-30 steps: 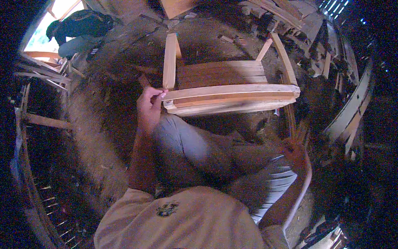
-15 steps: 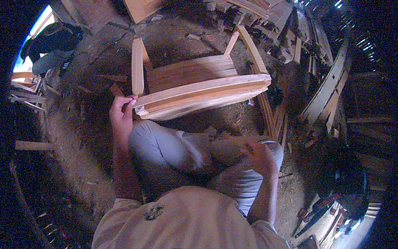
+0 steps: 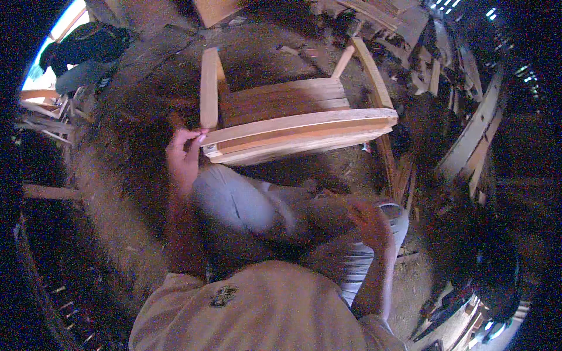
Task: The person assembles a wooden stool by hammering nails into the frame. They use a hammer to secure the wooden slats and legs together.
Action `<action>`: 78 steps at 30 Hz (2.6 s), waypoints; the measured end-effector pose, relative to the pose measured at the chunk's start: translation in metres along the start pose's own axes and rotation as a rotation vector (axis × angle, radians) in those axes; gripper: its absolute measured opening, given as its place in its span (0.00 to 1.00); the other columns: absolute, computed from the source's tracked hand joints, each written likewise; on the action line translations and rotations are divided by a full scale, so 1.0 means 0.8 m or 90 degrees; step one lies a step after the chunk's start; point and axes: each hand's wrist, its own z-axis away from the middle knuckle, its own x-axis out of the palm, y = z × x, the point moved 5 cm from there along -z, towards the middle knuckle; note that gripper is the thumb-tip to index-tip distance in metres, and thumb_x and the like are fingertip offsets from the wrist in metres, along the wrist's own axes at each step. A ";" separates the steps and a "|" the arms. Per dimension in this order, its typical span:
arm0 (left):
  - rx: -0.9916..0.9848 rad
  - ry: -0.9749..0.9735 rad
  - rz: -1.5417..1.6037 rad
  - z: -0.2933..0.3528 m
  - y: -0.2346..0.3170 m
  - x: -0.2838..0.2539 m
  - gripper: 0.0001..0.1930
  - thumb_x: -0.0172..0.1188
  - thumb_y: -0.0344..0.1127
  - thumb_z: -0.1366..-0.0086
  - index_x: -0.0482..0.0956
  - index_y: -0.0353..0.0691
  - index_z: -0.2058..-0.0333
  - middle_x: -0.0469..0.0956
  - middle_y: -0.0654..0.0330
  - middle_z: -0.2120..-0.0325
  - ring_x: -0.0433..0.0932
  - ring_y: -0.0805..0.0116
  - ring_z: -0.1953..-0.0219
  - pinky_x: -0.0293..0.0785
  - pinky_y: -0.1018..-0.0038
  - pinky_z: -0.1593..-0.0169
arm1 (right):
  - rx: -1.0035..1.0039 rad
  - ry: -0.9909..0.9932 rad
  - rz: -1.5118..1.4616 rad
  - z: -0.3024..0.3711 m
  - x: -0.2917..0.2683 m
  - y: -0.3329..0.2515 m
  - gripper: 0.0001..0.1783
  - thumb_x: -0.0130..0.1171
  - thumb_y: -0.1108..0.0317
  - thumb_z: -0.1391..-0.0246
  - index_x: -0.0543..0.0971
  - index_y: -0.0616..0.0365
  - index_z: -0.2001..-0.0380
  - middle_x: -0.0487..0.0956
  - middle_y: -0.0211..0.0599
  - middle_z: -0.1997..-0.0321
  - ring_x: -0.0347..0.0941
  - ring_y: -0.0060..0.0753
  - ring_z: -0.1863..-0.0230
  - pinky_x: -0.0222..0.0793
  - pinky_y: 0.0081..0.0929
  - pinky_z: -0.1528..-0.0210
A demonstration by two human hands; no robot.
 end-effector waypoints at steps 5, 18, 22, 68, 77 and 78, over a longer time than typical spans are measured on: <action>-0.016 0.002 -0.017 0.002 -0.012 -0.007 0.04 0.62 0.19 0.32 0.75 0.32 0.63 0.85 0.52 0.61 0.85 0.67 0.54 0.79 0.73 0.49 | -0.025 0.039 0.005 -0.008 0.010 0.014 0.19 0.66 0.62 0.42 0.82 0.60 0.51 0.84 0.54 0.53 0.81 0.56 0.49 0.75 0.45 0.47; 0.023 0.003 -0.027 0.002 -0.003 -0.002 0.03 0.62 0.20 0.33 0.77 0.32 0.64 0.85 0.52 0.64 0.85 0.66 0.57 0.79 0.72 0.52 | -0.032 0.011 0.050 0.000 0.003 0.001 0.20 0.65 0.62 0.42 0.82 0.59 0.49 0.85 0.53 0.53 0.82 0.53 0.50 0.76 0.44 0.48; -0.010 -0.001 0.032 0.003 -0.007 0.002 0.04 0.60 0.18 0.32 0.75 0.32 0.62 0.85 0.50 0.61 0.85 0.66 0.53 0.80 0.72 0.50 | -0.032 0.032 -0.010 0.000 0.003 -0.004 0.21 0.65 0.64 0.42 0.81 0.59 0.47 0.85 0.53 0.55 0.83 0.51 0.52 0.76 0.43 0.49; -0.011 0.085 -0.040 0.018 -0.011 0.009 0.16 0.70 0.21 0.42 0.74 0.35 0.59 0.74 0.47 0.50 0.81 0.50 0.54 0.75 0.62 0.46 | -0.441 0.270 0.057 -0.049 0.067 -0.269 0.21 0.58 0.78 0.39 0.75 0.67 0.42 0.82 0.57 0.57 0.83 0.59 0.63 0.81 0.47 0.65; 0.060 0.105 -0.122 0.016 -0.002 0.008 0.26 0.68 0.22 0.40 0.66 0.37 0.47 0.84 0.55 0.67 0.86 0.53 0.62 0.81 0.62 0.59 | -0.504 0.331 0.061 -0.037 0.073 -0.272 0.25 0.59 0.79 0.41 0.72 0.67 0.39 0.83 0.54 0.57 0.83 0.55 0.65 0.82 0.47 0.67; 0.064 0.109 -0.124 0.017 -0.002 0.008 0.26 0.68 0.21 0.41 0.66 0.37 0.47 0.84 0.55 0.67 0.86 0.53 0.62 0.81 0.62 0.59 | -0.514 0.341 0.082 -0.037 0.074 -0.273 0.26 0.59 0.79 0.41 0.72 0.67 0.39 0.83 0.54 0.57 0.83 0.55 0.64 0.82 0.46 0.67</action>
